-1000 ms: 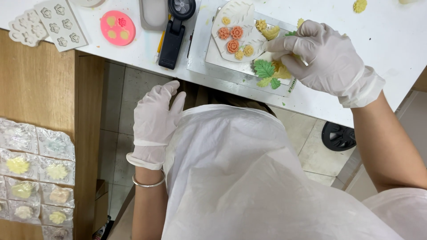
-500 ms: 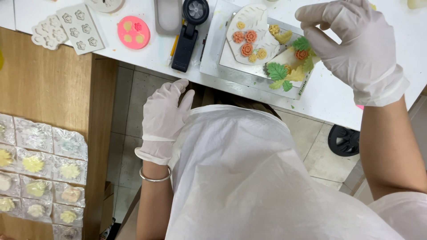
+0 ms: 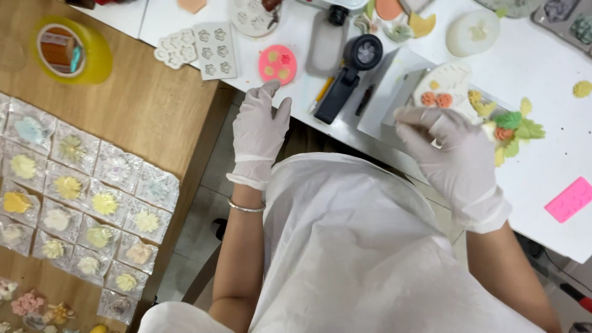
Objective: The person is crafting scented candles, specifically focusing on creating decorative wax flowers using molds and assembling them onto a base.
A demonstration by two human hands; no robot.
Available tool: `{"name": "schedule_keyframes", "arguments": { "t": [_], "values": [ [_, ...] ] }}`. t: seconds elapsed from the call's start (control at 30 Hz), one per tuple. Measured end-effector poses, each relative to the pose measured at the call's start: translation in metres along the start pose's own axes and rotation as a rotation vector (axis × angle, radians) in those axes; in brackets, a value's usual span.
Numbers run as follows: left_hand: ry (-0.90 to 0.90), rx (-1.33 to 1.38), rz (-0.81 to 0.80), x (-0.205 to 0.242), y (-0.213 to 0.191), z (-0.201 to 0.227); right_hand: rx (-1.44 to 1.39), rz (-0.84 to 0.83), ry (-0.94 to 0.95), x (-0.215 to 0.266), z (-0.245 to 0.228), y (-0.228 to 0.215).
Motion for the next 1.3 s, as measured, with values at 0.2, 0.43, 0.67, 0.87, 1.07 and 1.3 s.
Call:
{"name": "schedule_keyframes", "arguments": {
  "t": [0.2, 0.43, 0.67, 0.87, 1.07, 1.3],
  "values": [
    [0.046, 0.069, 0.238, -0.074, 0.039, -0.082, -0.005, -0.081, -0.014, -0.013, -0.052, 0.042],
    [-0.042, 0.077, 0.192, -0.180, 0.062, -0.106, 0.098, -0.177, 0.066, -0.030, -0.062, 0.084],
    [-0.181, -0.037, -0.012, -0.227, 0.069, -0.087, 0.133, -0.191, 0.124, -0.045, -0.073, 0.104],
    [-0.231, 0.210, -0.112, -0.235, 0.068, -0.098, 0.089, -0.181, 0.135, -0.052, -0.078, 0.109],
    [-0.346, 0.530, -0.176, -0.212, 0.045, -0.092, 0.096, -0.188, 0.171, -0.059, -0.088, 0.106],
    [-0.301, 0.993, -0.003, -0.161, 0.005, -0.093, -0.043, -0.152, 0.191, -0.065, -0.071, 0.096]
  ]
}}
Point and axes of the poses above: each hand's wrist, its own x-axis away from the middle knuckle, its own y-axis out of the palm, z = x × y, the point moved 2 cm from there along -x, towards the middle knuckle
